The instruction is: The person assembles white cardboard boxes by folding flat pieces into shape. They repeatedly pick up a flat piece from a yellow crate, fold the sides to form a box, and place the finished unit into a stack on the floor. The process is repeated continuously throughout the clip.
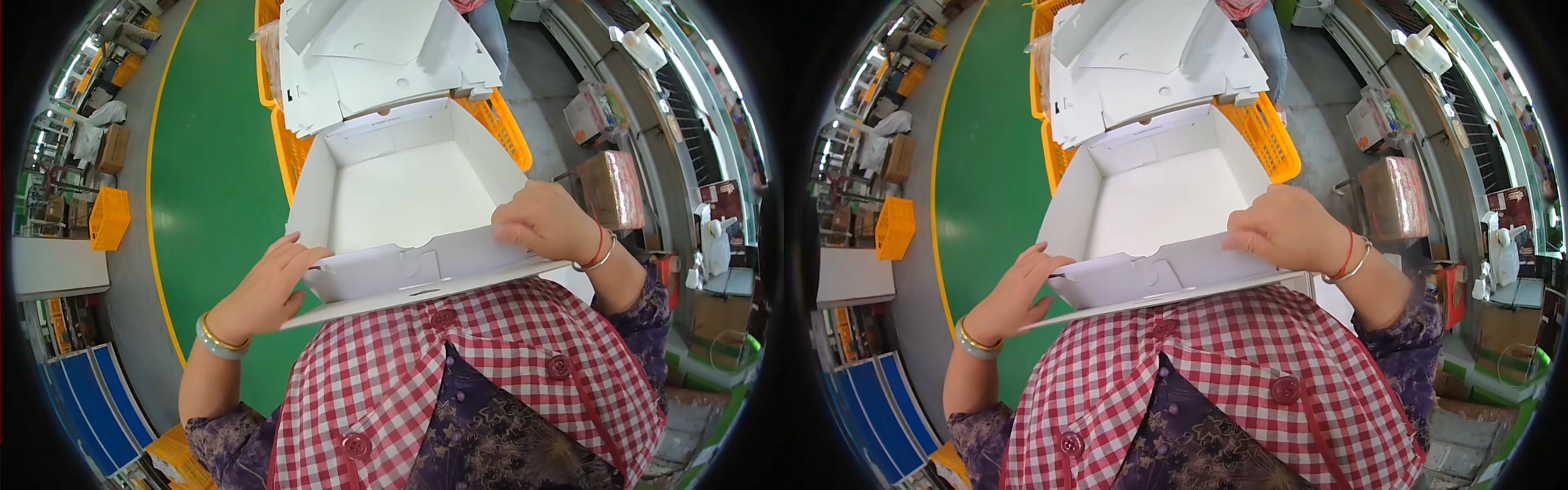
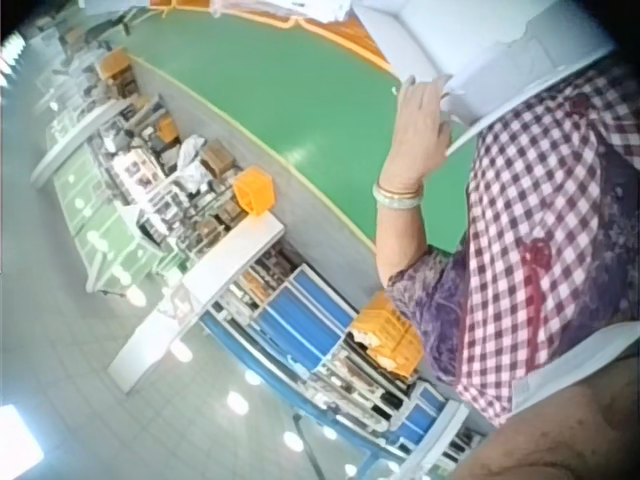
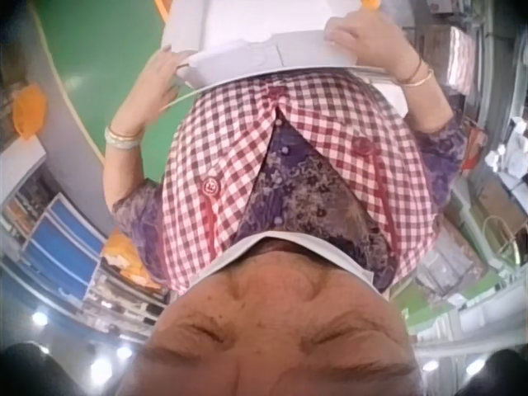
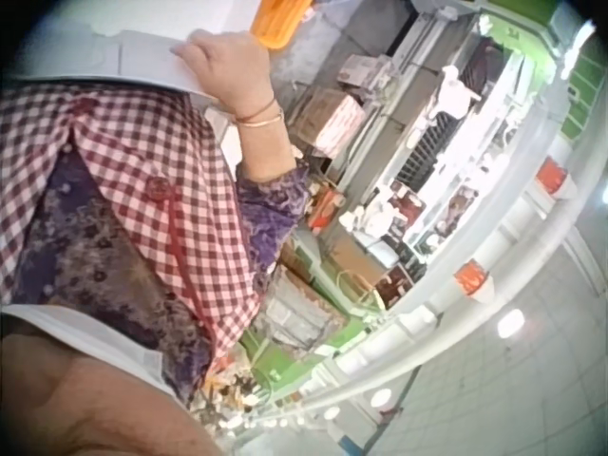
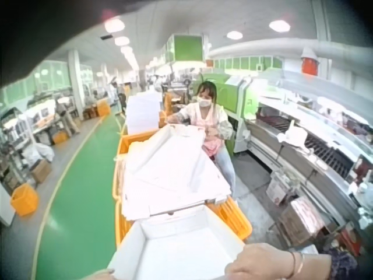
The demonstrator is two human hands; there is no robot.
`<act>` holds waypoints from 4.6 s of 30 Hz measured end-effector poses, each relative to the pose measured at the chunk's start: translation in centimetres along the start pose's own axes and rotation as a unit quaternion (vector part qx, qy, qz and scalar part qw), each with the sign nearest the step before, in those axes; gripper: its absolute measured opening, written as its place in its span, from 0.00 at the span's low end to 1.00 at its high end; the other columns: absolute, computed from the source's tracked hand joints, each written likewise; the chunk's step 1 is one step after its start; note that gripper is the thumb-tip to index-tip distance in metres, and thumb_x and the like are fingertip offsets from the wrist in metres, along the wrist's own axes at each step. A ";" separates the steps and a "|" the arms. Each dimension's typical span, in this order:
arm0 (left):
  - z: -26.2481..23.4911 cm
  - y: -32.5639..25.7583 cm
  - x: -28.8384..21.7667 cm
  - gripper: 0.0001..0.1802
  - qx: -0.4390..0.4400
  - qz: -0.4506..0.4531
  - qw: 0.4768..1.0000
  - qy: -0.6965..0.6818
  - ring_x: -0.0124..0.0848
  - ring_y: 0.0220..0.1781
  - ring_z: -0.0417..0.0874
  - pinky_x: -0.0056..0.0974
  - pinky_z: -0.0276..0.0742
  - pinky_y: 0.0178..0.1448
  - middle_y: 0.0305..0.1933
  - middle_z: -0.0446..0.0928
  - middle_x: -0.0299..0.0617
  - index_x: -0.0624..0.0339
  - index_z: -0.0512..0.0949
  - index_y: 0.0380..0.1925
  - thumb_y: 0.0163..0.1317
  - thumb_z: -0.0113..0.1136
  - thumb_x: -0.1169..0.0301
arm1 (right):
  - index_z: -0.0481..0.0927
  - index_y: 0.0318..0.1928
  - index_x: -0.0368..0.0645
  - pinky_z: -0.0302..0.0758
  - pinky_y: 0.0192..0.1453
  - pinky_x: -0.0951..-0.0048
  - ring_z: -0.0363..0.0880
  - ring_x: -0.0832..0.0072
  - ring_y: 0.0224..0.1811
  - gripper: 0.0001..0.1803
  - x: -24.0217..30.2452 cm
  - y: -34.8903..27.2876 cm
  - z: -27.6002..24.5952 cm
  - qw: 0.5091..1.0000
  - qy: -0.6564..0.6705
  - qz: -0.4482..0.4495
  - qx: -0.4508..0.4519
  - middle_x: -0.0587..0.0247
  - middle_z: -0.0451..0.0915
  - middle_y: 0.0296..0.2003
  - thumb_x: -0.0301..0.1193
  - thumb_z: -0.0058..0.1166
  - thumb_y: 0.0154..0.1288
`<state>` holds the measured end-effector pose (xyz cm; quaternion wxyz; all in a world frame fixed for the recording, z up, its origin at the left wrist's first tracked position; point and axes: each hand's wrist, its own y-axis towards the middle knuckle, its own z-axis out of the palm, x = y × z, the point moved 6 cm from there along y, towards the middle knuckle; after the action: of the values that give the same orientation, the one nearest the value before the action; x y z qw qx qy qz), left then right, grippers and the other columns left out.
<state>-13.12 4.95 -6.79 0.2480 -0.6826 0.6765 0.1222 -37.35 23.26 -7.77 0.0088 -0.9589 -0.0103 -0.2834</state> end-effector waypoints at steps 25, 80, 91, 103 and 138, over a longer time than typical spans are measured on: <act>-1.6 -1.5 4.5 0.11 -0.422 -0.226 0.793 -0.377 0.18 0.33 0.72 0.26 0.68 0.38 0.33 0.78 0.32 0.68 0.79 0.42 0.62 0.59 0.73 | 0.68 0.57 0.40 0.72 0.47 0.78 0.78 0.82 0.38 0.27 -4.1 2.2 -0.7 0.857 0.448 0.162 -0.194 0.65 0.80 0.37 0.30 0.60 0.57; -7.2 -4.5 3.9 0.12 -0.324 -0.295 0.861 -0.258 0.28 0.48 0.77 0.31 0.70 0.55 0.43 0.80 0.42 0.67 0.79 0.43 0.63 0.52 0.74 | 0.76 0.39 0.39 0.70 0.41 0.60 0.74 0.57 0.35 0.26 6.9 8.8 -4.4 0.985 -0.059 -0.155 -0.048 0.53 0.76 0.30 0.53 0.52 0.60; -7.1 -5.4 -2.6 0.13 -0.276 -0.157 0.945 0.078 0.36 0.24 0.77 0.36 0.71 0.31 0.22 0.76 0.42 0.60 0.78 0.30 0.51 0.68 0.64 | 0.72 0.27 0.39 0.70 0.36 0.59 0.74 0.55 0.30 0.25 7.9 7.2 -3.6 0.990 -0.068 -0.123 0.005 0.52 0.74 0.26 0.51 0.51 0.62; -8.7 -7.1 -8.3 0.14 -0.108 -0.129 0.986 -0.016 0.40 0.22 0.74 0.38 0.68 0.26 0.20 0.70 0.42 0.59 0.73 0.23 0.49 0.69 0.64 | 0.71 0.27 0.44 0.71 0.32 0.64 0.74 0.61 0.29 0.13 11.4 6.7 -7.1 0.954 -0.025 -0.276 0.115 0.61 0.70 0.22 0.38 0.56 0.59; 18.8 5.1 7.7 0.09 -0.128 -0.038 0.984 0.119 0.41 0.34 0.77 0.43 0.69 0.39 0.30 0.73 0.44 0.59 0.71 0.31 0.53 0.55 0.66 | 0.75 0.32 0.45 0.75 0.36 0.61 0.76 0.62 0.36 0.08 -10.4 2.2 19.9 0.989 -0.148 0.012 0.024 0.61 0.75 0.29 0.30 0.55 0.49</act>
<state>-14.53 7.99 -27.48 0.0806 -0.7433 0.6539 0.1160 -35.20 21.39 -30.12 0.0334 -0.9898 -0.0071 -0.1383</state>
